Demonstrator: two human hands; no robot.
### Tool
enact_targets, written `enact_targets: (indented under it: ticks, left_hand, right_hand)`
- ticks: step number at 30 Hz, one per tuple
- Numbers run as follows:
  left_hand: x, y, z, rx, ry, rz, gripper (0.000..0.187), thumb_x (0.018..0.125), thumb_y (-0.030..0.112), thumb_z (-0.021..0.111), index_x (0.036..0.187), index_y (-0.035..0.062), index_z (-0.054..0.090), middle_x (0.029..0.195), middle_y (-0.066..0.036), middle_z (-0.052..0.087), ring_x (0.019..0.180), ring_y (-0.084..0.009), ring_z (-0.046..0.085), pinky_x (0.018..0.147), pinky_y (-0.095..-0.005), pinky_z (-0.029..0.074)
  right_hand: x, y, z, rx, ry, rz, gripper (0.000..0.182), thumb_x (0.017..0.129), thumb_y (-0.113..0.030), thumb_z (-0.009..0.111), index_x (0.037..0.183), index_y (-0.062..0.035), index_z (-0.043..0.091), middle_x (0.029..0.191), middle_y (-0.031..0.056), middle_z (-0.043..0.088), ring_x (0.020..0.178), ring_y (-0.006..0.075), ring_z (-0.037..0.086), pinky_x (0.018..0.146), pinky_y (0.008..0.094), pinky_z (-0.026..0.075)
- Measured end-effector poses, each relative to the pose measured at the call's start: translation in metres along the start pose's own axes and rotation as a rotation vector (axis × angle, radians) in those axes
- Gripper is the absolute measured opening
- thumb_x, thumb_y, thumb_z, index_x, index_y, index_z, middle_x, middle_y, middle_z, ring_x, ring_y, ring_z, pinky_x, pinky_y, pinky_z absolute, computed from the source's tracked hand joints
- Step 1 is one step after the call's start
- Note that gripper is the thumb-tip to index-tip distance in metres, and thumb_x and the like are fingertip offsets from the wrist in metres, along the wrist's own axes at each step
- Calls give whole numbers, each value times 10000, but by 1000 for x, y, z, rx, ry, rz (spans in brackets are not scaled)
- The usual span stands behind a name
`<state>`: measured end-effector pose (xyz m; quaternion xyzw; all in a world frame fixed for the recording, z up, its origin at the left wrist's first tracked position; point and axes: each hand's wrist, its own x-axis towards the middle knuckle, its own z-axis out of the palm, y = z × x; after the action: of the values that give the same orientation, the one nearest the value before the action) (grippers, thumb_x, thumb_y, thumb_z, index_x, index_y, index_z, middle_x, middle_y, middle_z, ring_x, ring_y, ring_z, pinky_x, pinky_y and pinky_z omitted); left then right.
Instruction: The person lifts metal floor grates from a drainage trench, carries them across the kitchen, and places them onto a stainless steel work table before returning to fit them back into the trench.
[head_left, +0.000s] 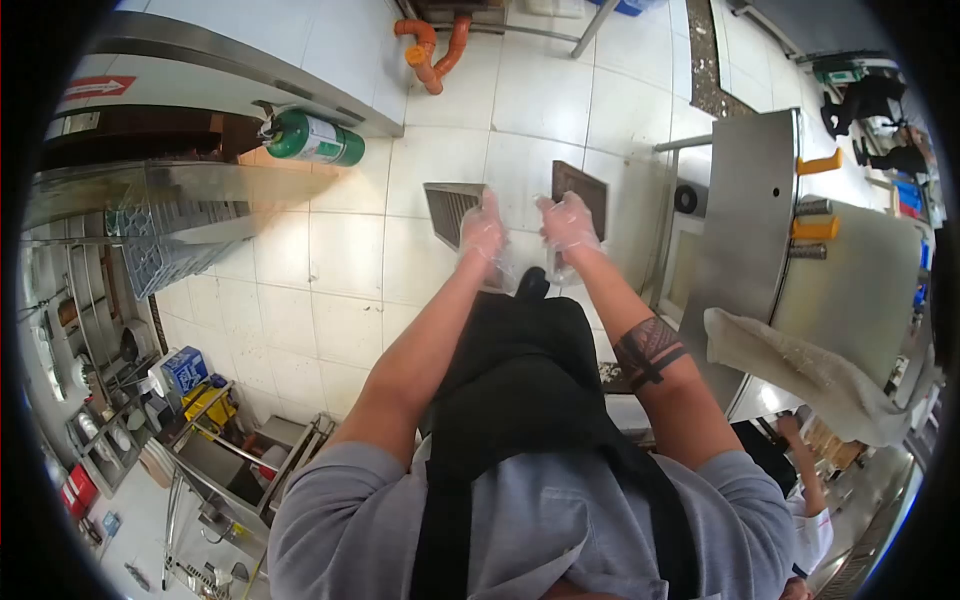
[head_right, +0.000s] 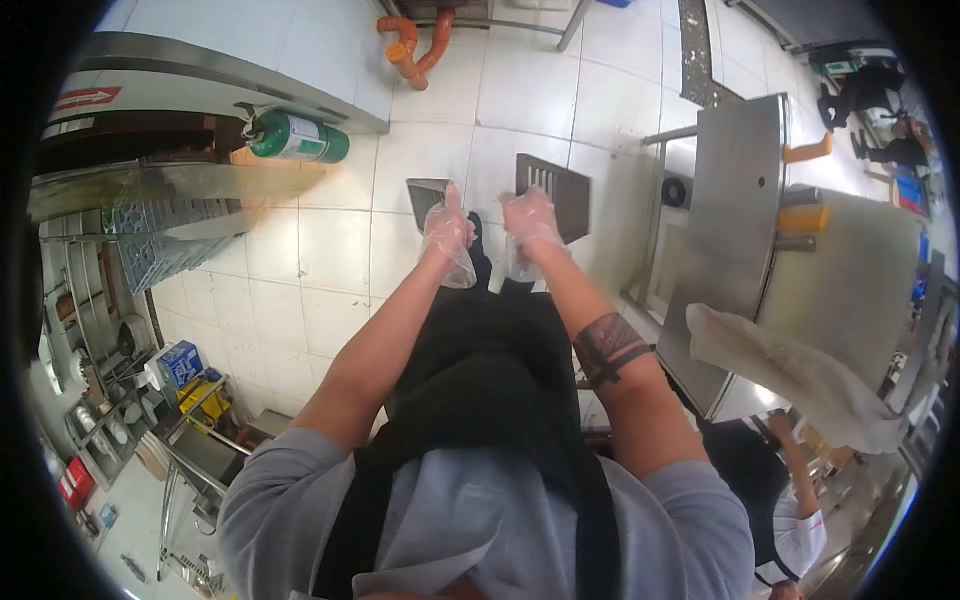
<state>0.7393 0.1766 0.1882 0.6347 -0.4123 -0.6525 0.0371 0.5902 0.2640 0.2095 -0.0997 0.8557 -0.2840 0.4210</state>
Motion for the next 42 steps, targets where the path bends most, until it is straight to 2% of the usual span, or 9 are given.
enact_targets:
  ticks: [7,8,11,17,20,29,39,41,42]
  left_hand:
    - [10,67,-19,-311,-152,-144,838,1005,735,311,940,-28,653,684,-131,635,590,-250,613,582,-403,516]
    - [0,76,-20,162,-89,128,874,997,747,300,985,-50,658,716,-143,654,604,-249,612,590,-400,514]
    - [8,90,-27,-281,-10,-100,739,1010,661,423,965,-40,650,703,-113,625,586,-234,595,586,-399,500]
    - [40,106,-39,-338,-11,-82,673,1018,630,455,984,-12,655,711,-107,617,581,-220,579,590,-374,508]
    - [53,112,-30,-391,-89,-15,761,1007,689,407,970,-23,675,791,-123,654,703,-229,620,678,-387,511]
    - [74,146,25,-368,32,-135,956,951,789,397,1224,-94,642,1115,-190,678,1024,-277,640,877,-426,513]
    - [124,147,66,-616,-313,-105,431,1004,350,635,1285,27,593,1137,-108,630,1070,-224,602,897,-366,522]
    - [117,176,80,-713,-269,-82,309,951,236,693,1160,19,629,994,-100,652,951,-229,630,840,-367,525]
    - [119,181,83,-615,-259,-158,265,924,203,711,1097,17,634,904,-91,645,879,-228,631,817,-370,520]
  right_hand:
    - [-24,-76,1,152,-323,-14,582,922,-487,672,976,92,643,792,166,694,694,227,695,617,375,552]
    - [-18,-83,4,147,-326,-17,582,922,-487,672,976,92,643,792,166,694,694,227,695,617,375,552]
    - [-14,-90,18,-181,-82,-127,651,901,-565,641,928,84,671,739,120,696,722,236,718,734,373,561]
    - [16,-125,19,6,-262,-30,696,920,-589,620,1132,73,637,918,148,706,843,218,706,747,352,555]
    - [25,-143,26,-61,-256,-163,857,909,-681,542,1147,133,666,1038,317,707,1067,440,677,949,466,504]
    - [68,-167,6,-151,-322,-94,1017,912,-809,372,1042,141,708,1031,381,681,1128,489,647,985,484,487]
    - [123,-159,-51,155,-533,-161,843,979,-721,434,1076,87,654,994,231,696,884,315,618,883,396,479]
    - [139,-147,-83,71,-518,-375,721,1001,-629,499,1106,59,685,1038,272,698,950,405,660,877,447,518]
    - [148,-135,-89,329,-425,-82,759,970,-663,535,1117,66,684,1066,224,703,994,335,660,908,426,516]
